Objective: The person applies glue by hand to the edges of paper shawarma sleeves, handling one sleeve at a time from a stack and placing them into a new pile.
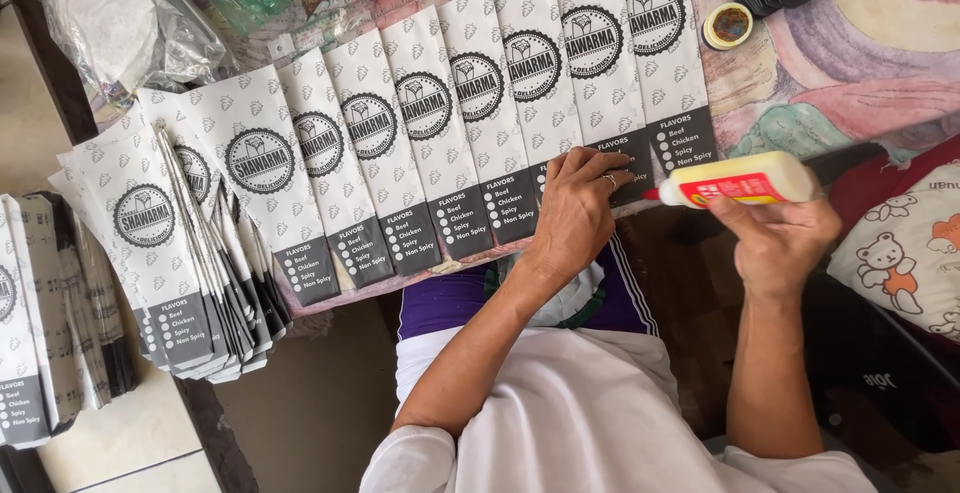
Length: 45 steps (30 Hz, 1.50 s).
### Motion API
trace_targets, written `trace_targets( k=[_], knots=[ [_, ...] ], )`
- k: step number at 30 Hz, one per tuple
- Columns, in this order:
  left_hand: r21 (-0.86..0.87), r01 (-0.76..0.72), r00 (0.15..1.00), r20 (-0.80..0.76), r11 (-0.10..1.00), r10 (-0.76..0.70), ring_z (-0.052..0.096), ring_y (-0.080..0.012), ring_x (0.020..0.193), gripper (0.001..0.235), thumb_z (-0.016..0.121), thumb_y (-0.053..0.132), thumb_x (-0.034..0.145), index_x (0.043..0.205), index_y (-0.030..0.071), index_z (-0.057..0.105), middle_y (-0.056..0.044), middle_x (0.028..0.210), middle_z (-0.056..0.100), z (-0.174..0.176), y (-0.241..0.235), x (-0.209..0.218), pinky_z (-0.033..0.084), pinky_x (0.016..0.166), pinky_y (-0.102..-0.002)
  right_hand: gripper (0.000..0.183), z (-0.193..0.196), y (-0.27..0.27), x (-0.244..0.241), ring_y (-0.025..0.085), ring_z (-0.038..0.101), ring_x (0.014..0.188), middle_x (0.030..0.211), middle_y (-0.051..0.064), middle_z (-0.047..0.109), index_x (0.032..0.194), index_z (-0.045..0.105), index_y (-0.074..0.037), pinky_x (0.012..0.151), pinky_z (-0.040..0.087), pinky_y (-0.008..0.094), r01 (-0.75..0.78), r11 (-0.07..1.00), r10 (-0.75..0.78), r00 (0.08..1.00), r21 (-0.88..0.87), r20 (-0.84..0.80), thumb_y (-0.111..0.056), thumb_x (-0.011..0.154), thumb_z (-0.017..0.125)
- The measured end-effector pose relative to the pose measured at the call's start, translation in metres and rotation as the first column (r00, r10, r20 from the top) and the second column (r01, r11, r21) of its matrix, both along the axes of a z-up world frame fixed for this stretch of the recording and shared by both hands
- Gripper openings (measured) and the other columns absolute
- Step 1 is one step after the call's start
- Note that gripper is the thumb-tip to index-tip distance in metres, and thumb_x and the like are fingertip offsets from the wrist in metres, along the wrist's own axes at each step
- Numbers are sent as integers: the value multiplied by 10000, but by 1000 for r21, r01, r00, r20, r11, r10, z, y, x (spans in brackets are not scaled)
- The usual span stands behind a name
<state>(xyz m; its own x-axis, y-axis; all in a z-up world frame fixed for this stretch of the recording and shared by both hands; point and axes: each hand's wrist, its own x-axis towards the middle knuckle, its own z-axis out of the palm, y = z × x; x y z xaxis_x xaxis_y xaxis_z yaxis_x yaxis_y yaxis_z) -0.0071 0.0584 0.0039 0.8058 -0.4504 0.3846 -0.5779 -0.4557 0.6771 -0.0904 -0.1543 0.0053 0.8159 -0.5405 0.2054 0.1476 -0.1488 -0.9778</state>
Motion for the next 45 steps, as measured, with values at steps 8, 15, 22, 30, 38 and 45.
trace_targets(
  k=[8, 15, 22, 30, 38, 45],
  knots=[
    [42, -14, 1000, 25, 999, 13, 563, -266, 1085, 423, 618, -123, 696, 1055, 52, 759, -23, 1221, 697, -1, -2, 0, 415, 904, -433, 379, 10, 29, 4, 247, 700, 986, 1053, 162, 689, 1143, 636, 76, 966, 675, 418, -87, 996, 88, 995, 29, -44, 43, 836, 857],
    [20, 3, 1000, 29, 1000, -3, 566, -273, 1086, 521, 516, -186, 631, 1050, 15, 751, -55, 1226, 692, -1, -1, -2, 406, 915, -439, 340, 3, 9, 4, 243, 719, 924, 1028, 168, 714, 1112, 681, 65, 896, 697, 419, -2, 997, 2, 1000, 74, 4, 39, 834, 875],
    [-6, 61, 998, 2, 998, -61, 513, -305, 1108, 528, 504, -243, 719, 1139, -3, 715, -75, 1286, 661, 13, 10, 0, 416, 862, -444, 402, 12, -6, -3, 239, 714, 1009, 1088, 139, 712, 1187, 667, 36, 969, 686, 421, 29, 988, -45, 994, 155, 103, 23, 836, 862],
    [173, -30, 994, 106, 985, 11, 527, -283, 1010, 82, 771, 59, 895, 965, 17, 759, -83, 1117, 705, 25, 61, 1, 397, 789, -422, 366, 10, 9, 0, 207, 707, 1069, 1116, 104, 710, 1157, 662, -27, 1002, 671, 415, -30, 967, -1, 993, 254, 120, -41, 855, 869],
    [235, 22, 1000, -4, 972, -22, 550, -302, 1140, 373, 858, 184, 779, 1102, 54, 726, -83, 1305, 647, 17, 69, -9, 427, 861, -445, 416, 8, 42, 8, 229, 700, 993, 1058, 144, 700, 1170, 644, 25, 982, 677, 427, -145, 973, 139, 989, 177, 42, 29, 810, 854],
    [169, 62, 998, -18, 984, -60, 543, -316, 1192, 501, 745, 16, 711, 1207, 10, 676, -101, 1378, 602, 19, 77, -13, 439, 991, -469, 397, 11, 65, 10, 249, 689, 1024, 1065, 121, 649, 1114, 639, 96, 969, 660, 392, -242, 969, 246, 965, 52, -88, -7, 806, 867]
  ],
)
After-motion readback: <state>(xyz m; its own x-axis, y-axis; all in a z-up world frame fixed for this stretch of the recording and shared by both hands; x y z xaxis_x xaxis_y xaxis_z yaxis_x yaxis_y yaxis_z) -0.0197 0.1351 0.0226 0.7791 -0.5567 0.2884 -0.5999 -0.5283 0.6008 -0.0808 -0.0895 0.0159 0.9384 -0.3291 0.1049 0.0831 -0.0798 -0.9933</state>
